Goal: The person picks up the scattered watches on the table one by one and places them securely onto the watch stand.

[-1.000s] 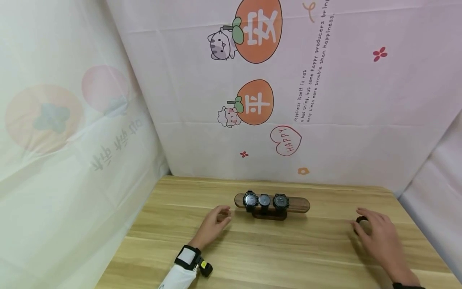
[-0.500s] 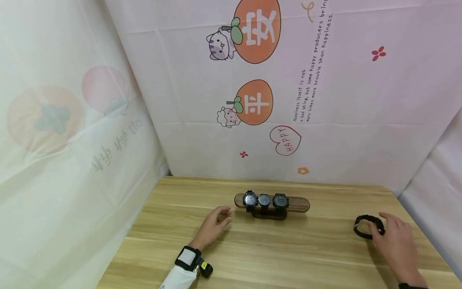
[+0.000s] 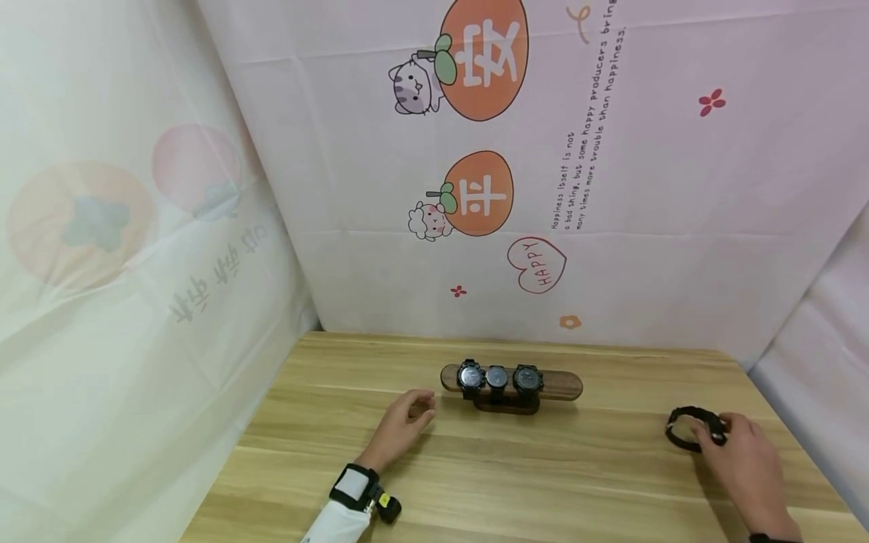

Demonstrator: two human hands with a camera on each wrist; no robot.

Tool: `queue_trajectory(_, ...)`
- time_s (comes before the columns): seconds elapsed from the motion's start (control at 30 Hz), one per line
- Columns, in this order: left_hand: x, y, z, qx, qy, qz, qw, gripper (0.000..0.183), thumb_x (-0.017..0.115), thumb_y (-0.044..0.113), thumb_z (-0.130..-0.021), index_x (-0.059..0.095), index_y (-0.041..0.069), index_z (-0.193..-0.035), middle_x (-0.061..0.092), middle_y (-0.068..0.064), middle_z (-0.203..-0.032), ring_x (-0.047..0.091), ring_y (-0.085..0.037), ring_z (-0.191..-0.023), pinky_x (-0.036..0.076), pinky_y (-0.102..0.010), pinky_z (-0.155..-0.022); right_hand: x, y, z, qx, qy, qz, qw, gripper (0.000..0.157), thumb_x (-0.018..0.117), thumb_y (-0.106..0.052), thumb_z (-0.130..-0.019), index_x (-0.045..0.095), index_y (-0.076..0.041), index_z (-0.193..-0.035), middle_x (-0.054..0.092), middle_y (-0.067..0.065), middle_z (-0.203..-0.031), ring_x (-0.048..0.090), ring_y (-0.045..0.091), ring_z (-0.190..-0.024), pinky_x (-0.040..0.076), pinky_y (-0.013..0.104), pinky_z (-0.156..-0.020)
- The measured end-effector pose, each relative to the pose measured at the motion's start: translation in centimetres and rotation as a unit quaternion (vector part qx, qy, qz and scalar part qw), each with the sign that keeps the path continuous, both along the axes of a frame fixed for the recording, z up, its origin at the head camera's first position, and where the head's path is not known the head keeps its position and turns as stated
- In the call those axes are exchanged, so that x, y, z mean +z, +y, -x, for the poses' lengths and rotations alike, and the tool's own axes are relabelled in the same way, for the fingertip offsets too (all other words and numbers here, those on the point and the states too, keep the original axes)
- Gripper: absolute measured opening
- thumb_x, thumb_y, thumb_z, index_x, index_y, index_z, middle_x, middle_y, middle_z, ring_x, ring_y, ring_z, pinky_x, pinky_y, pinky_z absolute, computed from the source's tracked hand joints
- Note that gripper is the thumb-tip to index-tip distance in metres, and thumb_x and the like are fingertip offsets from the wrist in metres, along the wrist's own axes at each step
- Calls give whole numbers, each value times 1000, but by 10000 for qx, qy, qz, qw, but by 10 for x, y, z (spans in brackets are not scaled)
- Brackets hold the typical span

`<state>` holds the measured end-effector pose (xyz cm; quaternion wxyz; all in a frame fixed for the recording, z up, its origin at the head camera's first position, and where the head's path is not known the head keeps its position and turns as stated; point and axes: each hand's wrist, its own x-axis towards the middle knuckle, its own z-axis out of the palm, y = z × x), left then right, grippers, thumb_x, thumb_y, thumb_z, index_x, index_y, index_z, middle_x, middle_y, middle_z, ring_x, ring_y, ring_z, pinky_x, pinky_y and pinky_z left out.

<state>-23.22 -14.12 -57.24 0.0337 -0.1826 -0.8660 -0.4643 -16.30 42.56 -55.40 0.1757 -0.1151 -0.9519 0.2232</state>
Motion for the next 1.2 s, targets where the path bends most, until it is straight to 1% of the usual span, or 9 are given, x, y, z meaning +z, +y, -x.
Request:
queue_trajectory(0.1,1,0,0,-10,21,-40,10000,35,67,17,-107,64,5,-139,73,-5,-124,69,-22,-117,59,-35,-99,0,0,-1,-119,-120,69,9998,67,69,-37,-102,53,24,-126,56,49,-116,58,63,-99,51,68,-76)
queue_trajectory(0.23,2,0,0,-43,64,-61,10000,34,67,15,-106,65,4,-138,73,-6,-123,69,-23,-116,59,-35,-98,2,0,-2,-304,-465,187,9983,69,66,-40,-104,54,25,-123,57,48,-115,58,62,-100,52,65,-74)
queue_trajectory(0.47,-1,-1,0,-95,146,-24,9998,32,68,15,-106,66,5,-136,73,-4,-120,69,-20,-114,59,-32,-96,5,-2,-3,-422,-647,239,9967,58,67,-27,-100,54,24,-124,56,48,-118,57,62,-104,51,66,-79)
queue_trajectory(0.57,-2,-1,0,-101,221,-34,9997,30,68,14,-105,66,5,-134,73,-3,-119,70,-21,-113,60,-34,-96,5,-2,-2,-449,-711,304,9960,56,68,-23,-99,52,24,-126,54,48,-120,56,61,-106,50,66,-81)
queue_trajectory(0.67,-1,0,0,-76,164,-29,9998,29,68,13,-105,67,6,-133,73,-2,-119,70,-21,-112,60,-33,-96,5,-1,-1,-472,-770,406,9951,57,69,-22,-98,51,25,-127,55,48,-120,57,60,-105,51,65,-80)
queue_trajectory(0.7,-1,0,-1,-77,135,-40,9999,29,68,13,-105,67,6,-133,73,-2,-119,70,-21,-112,60,-33,-97,5,0,-1,-487,-821,462,9944,59,68,-23,-98,51,25,-128,57,47,-119,58,59,-104,52,63,-79)
queue_trajectory(0.8,0,0,-1,-84,88,-52,9999,29,68,11,-105,67,5,-133,73,-4,-119,70,-22,-113,60,-34,-97,5,4,-3,-483,-984,503,9927,62,67,-30,-101,53,26,-123,64,44,-110,66,51,-89,55,50,-64)
queue_trajectory(0.93,1,0,-2,-92,101,-32,9999,27,68,10,-105,68,5,-131,73,-4,-120,70,-23,-113,61,-35,-98,8,7,-6,-433,-1281,489,9896,62,64,-36,-103,58,25,-114,70,39,-97,69,38,-73,47,34,-51)
queue_trajectory(1.2,1,0,-2,-105,29,37,9999,26,68,11,-105,69,5,-131,73,-5,-123,71,-23,-116,61,-37,-101,10,6,-7,-336,-1193,419,9914,50,66,-27,-100,62,22,-112,71,35,-95,69,39,-75,43,33,-53)
